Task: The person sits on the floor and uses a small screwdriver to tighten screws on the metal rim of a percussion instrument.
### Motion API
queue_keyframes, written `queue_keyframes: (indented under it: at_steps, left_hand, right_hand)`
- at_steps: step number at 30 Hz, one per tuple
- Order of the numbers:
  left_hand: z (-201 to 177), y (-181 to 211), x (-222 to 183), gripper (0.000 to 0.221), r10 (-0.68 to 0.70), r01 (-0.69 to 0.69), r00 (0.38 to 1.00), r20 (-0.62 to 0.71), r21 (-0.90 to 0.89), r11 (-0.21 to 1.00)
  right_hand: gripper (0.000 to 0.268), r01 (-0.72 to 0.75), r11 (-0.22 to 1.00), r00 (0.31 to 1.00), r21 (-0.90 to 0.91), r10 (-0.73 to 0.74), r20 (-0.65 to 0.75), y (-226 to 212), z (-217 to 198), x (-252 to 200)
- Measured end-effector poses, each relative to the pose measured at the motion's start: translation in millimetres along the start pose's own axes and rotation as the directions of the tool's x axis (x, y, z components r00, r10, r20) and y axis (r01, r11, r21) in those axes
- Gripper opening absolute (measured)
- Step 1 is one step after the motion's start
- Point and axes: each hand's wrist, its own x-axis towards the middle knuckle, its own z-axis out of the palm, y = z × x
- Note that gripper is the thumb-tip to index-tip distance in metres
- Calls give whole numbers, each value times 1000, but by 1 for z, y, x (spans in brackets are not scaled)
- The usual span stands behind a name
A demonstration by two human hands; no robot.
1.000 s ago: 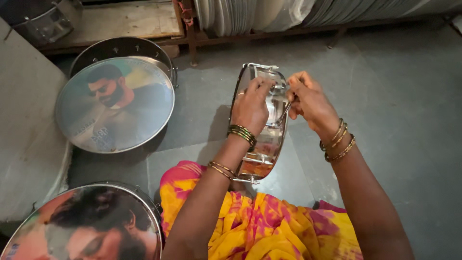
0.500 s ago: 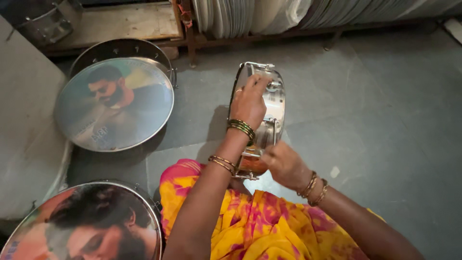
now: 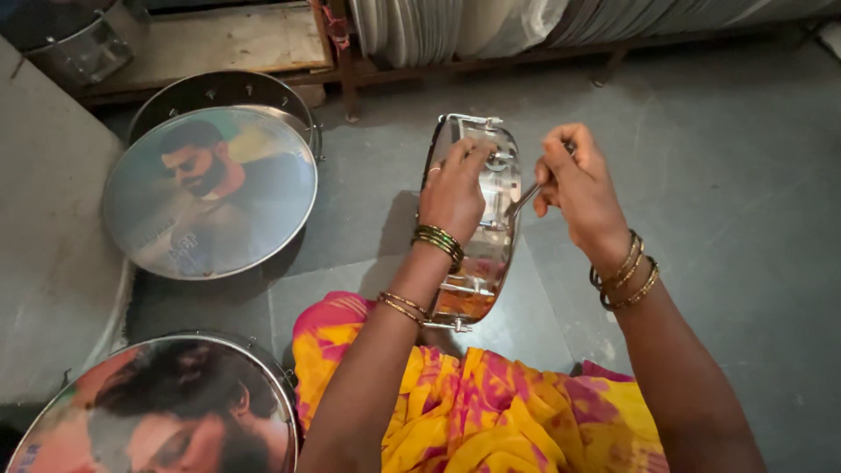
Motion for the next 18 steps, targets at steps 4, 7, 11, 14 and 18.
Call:
queue_keyframes:
  at_steps: [4,7,11,14,18]
  left_hand:
    - [-3,1,-1,45,37,-37,999,2,26,999]
    - [-5,7,-1,45,14,-15,1000,23,39,999]
    - [-7,13,0,52,-1,0,999,33,25,1000]
    - [-5,11,3,46,1,-2,1000,13,42,999]
    - [-7,5,7,48,-39,37,999,35,32,999]
  right_hand:
    - [15,-223,971,974,-80,225,17,8,2,20]
    - [16,-293,949,952,-114,301,62,9,4,33]
    - [16,-178,965,982,-194,186,20,6,16,30]
    - [13,166,904,984,-395,-178,6,17,25,-20]
    - [11,738,389,652,-551,-619,437,54,30,-86]
